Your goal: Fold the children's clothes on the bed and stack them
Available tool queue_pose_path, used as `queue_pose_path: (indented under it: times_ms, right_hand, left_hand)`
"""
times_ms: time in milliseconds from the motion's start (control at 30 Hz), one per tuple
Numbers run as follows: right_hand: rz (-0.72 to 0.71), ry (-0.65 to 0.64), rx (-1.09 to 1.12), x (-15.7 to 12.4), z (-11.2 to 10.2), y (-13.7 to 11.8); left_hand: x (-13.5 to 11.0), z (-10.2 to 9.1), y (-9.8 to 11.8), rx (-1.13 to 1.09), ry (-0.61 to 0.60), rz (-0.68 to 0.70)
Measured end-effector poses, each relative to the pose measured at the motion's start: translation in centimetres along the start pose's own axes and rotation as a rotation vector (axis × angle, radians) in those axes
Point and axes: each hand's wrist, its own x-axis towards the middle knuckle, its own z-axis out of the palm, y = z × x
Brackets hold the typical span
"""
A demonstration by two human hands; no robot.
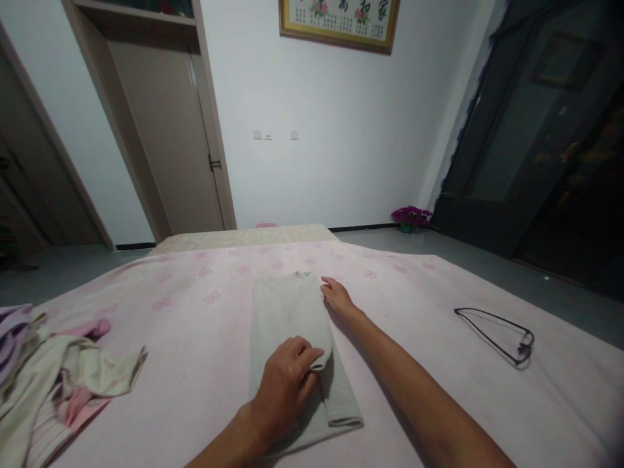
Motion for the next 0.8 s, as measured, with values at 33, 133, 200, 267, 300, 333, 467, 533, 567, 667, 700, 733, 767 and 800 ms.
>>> queue_pose_path:
  times_ms: [33,133,200,267,300,333,467,533,567,667,700,733,767,800]
  right_hand:
    - [0.015,0.019,-0.025,0.7,0.3,0.1]
    - [0.051,0.056,-0.07,2.7,1.2,0.2]
    - [0.067,0.063,-0.078,4.0,1.7,0.3]
    - [0.083,0.066,-0.072,5.4,2.3,0.3]
    - [0.092,0.066,-0.064,6.1,2.6,0.3]
    - [0.103,0.062,-0.053,6.7,2.9,0.3]
    - [0.144,0.022,0.001,8.7,4.4,0.2]
    - [0.156,0.005,0.014,9.1,5.0,0.4]
    - [0.159,0.002,0.012,9.2,5.2,0.6]
    - [0.147,0.016,-0.028,9.2,5.4,1.4]
    - [0.136,0.023,-0.048,9.2,5.4,1.7]
    - [0.122,0.028,-0.068,9.2,5.4,1.9]
    - [0.106,0.027,-0.088,9.2,5.3,2.1]
    - [0.091,0.023,-0.106,9.2,5.3,2.2]
  left_hand:
    - [-0.2,-0.1,-0.1,-0.008,0.039,0.017]
    - [-0.5,-0.4,-0.8,-0.047,0.167,0.049]
    - [-0.5,-0.6,-1.3,-0.079,0.249,0.072]
    - [-0.3,-1.0,-1.8,-0.119,0.327,0.096]
    - [-0.1,-1.3,-1.9,-0.145,0.363,0.102]
    - [0.1,-1.6,-2.0,-0.175,0.401,0.105]
    - [0.9,-3.0,-2.1,-0.238,0.513,0.09]
    - [1.1,-3.5,-1.9,-0.217,0.534,0.101]
    - [1.0,-3.5,-1.8,-0.197,0.526,0.112]
    - [0.8,-3.1,-1.2,-0.106,0.451,0.178]
    - [0.8,-2.8,-1.0,-0.075,0.415,0.207]
    - [0.7,-2.3,-0.8,-0.049,0.377,0.237]
    - [0.7,-1.8,-0.5,-0.028,0.342,0.266]
    - [0.7,-1.1,-0.4,-0.009,0.312,0.294]
